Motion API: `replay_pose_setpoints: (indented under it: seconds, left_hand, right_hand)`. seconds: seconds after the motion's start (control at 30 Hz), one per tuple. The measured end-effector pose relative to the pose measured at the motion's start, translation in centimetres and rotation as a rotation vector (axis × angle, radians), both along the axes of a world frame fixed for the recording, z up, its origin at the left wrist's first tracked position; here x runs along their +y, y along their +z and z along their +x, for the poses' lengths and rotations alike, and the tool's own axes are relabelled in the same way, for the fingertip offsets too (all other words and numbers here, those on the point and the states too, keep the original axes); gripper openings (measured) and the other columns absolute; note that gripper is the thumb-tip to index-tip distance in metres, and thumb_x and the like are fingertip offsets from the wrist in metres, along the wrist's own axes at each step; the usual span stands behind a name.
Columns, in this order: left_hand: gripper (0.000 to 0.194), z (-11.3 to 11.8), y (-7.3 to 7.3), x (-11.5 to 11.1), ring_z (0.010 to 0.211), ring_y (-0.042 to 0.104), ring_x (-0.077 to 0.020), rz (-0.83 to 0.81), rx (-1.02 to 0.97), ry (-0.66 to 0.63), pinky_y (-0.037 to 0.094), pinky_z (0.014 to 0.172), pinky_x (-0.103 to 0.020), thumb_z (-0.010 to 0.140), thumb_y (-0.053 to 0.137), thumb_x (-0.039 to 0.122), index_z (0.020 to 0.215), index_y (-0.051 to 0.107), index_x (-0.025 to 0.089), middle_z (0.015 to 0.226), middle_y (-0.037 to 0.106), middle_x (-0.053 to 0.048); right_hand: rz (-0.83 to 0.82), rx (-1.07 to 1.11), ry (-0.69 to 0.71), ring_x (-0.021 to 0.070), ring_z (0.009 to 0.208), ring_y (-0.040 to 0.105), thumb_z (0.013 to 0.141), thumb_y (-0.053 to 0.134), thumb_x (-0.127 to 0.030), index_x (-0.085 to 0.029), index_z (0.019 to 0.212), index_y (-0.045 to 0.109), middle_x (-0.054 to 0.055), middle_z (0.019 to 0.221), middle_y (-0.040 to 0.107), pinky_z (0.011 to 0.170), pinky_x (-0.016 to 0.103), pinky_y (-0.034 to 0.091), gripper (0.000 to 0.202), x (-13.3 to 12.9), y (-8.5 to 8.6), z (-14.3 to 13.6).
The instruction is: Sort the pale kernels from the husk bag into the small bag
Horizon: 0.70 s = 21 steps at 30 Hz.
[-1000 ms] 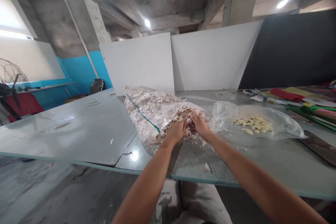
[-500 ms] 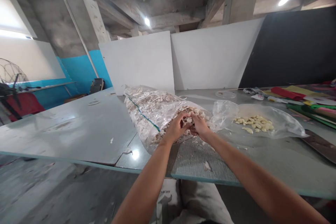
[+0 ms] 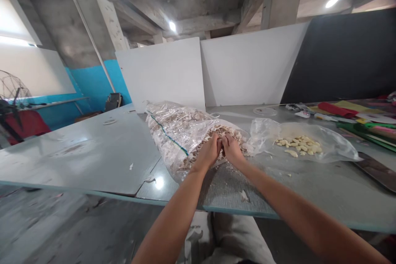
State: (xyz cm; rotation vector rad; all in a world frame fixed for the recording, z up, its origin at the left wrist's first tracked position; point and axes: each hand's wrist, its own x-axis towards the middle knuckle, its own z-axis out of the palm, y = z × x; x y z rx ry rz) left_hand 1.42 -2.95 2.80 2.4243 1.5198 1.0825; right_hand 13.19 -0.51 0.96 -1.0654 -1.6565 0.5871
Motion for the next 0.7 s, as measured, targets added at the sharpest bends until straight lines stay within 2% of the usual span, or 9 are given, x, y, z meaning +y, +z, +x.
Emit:
replay_pose_setpoints:
  seconds: [0.1,0.27,0.37,0.47,0.6,0.7]
  left_hand:
    - [0.027,0.3,0.1,-0.2,0.069,0.054,-0.0178,-0.045,0.013,0.024,0.034,0.06,-0.026,0.09,0.022,0.039,0.096,0.04,0.02,0.08,0.058,-0.007]
    - [0.032,0.4,-0.2,-0.4,0.067,0.052,-0.0164,-0.08,-0.012,0.034,0.035,0.062,-0.027,0.09,0.019,0.04,0.096,0.042,0.019,0.078,0.058,-0.006]
    - [0.036,0.5,-0.6,0.1,0.067,0.051,-0.0167,-0.048,-0.082,0.07,0.036,0.063,-0.027,0.09,0.018,0.042,0.094,0.045,0.019,0.075,0.057,-0.005]
    - [0.039,0.3,-1.0,1.0,0.071,0.053,-0.0178,-0.013,-0.23,0.129,0.037,0.068,-0.029,0.09,0.018,0.042,0.09,0.049,0.018,0.075,0.058,-0.006]
    - [0.04,-1.0,-1.5,2.6,0.092,0.055,-0.0225,-0.029,-0.433,0.23,0.038,0.077,-0.031,0.088,0.023,0.043,0.09,0.054,0.019,0.089,0.061,-0.01]
    - [0.037,-2.2,-2.1,3.6,0.1,0.054,-0.0262,-0.059,-0.445,0.28,0.038,0.079,-0.032,0.085,0.032,0.047,0.092,0.057,0.02,0.089,0.063,-0.011]
  right_hand:
    - [0.101,-0.167,-0.146,0.0143,0.054,0.044,0.088,0.024,-0.033,-0.021,0.071,0.035,0.0,0.059,0.045,0.052,0.026,0.03,0.024,-0.2,0.1,0.1]
    - [0.07,-0.303,-0.187,0.015,0.054,0.044,0.088,0.022,-0.029,-0.02,0.074,0.038,0.002,0.06,0.048,0.052,0.026,0.027,0.024,-0.4,0.2,0.0]
    - [0.069,-0.304,-0.161,0.0149,0.056,0.045,0.088,0.023,-0.029,-0.019,0.075,0.04,0.002,0.06,0.048,0.052,0.025,0.027,0.024,-0.7,0.2,-0.3]
    - [0.059,-0.279,-0.065,0.0143,0.055,0.046,0.087,0.027,-0.032,-0.02,0.076,0.042,0.001,0.06,0.049,0.052,0.024,0.028,0.022,-0.8,0.3,-0.5]
    - [0.041,-0.233,-0.029,0.014,0.053,0.046,0.087,0.03,-0.034,-0.02,0.078,0.044,0.0,0.059,0.049,0.052,0.024,0.028,0.022,0.1,0.4,0.1]
    - [0.051,-0.251,-0.041,0.0146,0.056,0.048,0.087,0.03,-0.034,-0.02,0.081,0.048,0.001,0.061,0.052,0.053,0.024,0.029,0.023,0.7,0.5,1.3]
